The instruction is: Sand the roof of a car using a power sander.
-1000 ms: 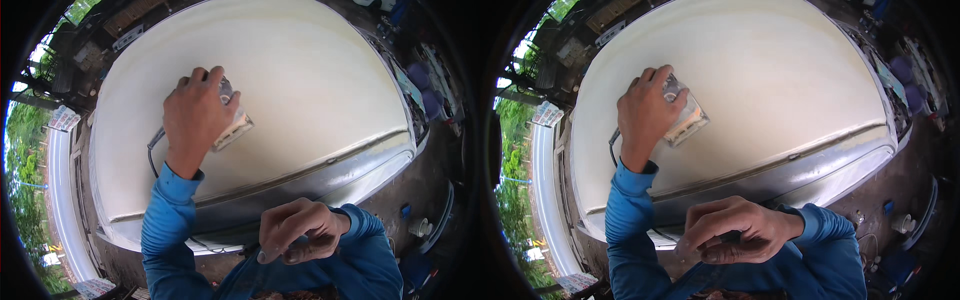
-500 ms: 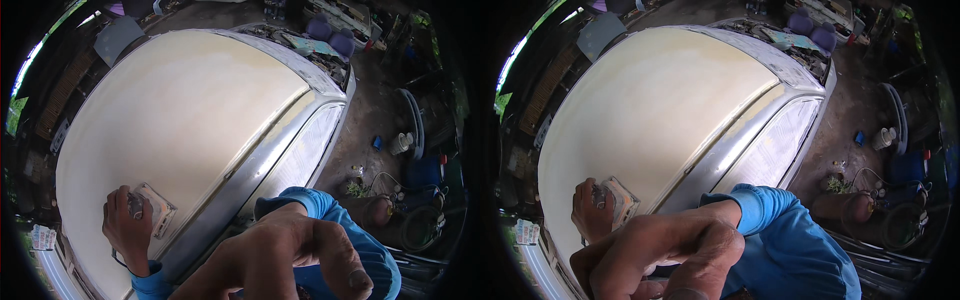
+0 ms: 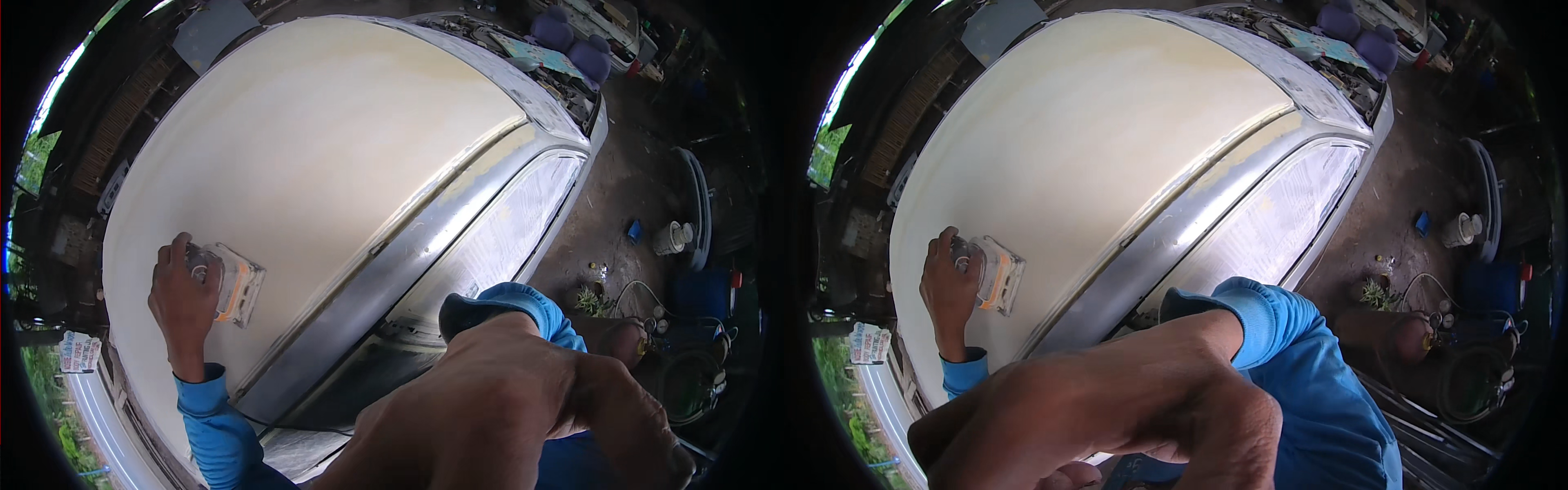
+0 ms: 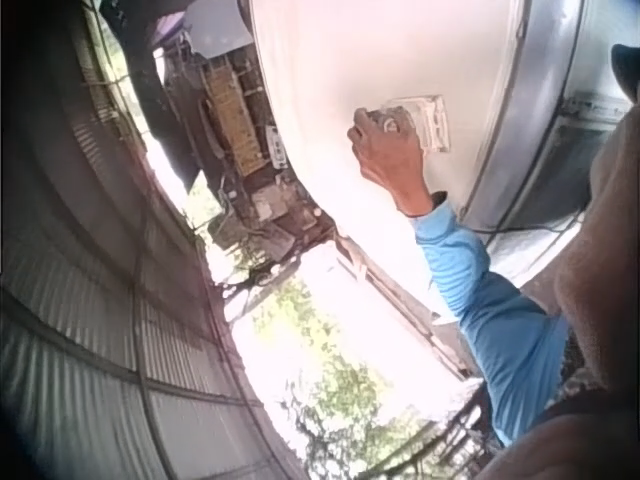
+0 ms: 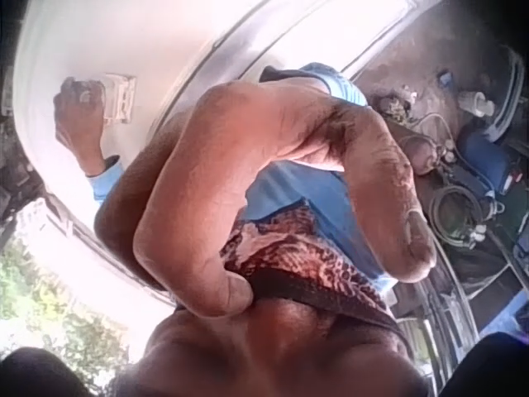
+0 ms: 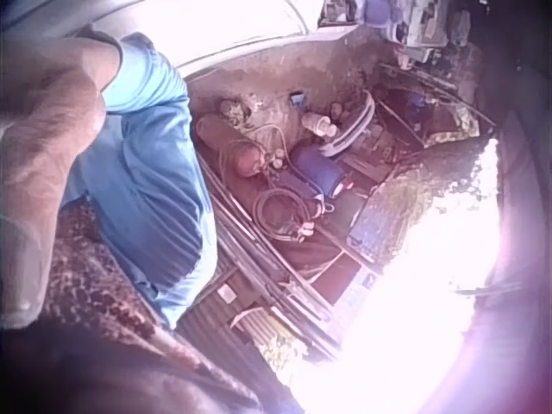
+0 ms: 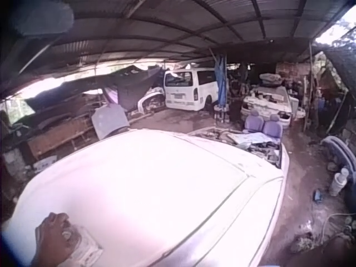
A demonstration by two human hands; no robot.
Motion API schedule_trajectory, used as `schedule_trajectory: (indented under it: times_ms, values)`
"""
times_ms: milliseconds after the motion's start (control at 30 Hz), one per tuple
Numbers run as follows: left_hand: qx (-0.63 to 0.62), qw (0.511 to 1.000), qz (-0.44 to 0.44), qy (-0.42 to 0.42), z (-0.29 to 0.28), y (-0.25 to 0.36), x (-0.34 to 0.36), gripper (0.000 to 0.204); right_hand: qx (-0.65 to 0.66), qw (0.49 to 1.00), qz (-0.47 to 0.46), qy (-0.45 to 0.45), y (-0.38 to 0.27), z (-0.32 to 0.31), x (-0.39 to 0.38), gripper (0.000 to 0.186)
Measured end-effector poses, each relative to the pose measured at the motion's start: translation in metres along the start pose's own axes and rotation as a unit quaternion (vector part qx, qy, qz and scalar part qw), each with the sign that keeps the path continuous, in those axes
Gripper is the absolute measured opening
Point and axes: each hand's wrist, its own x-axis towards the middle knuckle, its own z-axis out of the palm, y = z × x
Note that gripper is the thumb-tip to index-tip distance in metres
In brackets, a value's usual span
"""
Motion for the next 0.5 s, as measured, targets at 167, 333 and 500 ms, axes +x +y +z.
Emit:
schedule_trajectory:
  times_ms: [167,333,500]
  values:
    - [-0.030,0.999,0.020,0.007,-0.004,0.010,-0.002,0.047,-0.132,0.985,0.022,0.108,-0.004,-0.009,-0.012,0.034]
    - [0.037,0.994,-0.103,-0.030,0.020,-0.040,0.050,0.048,-0.570,0.815,0.053,0.092,-0.027,-0.042,-0.033,0.025]
    - [0.021,0.996,-0.087,-0.021,0.014,-0.014,0.033,0.048,-0.667,0.690,0.211,0.186,-0.017,-0.089,-0.051,0.022]
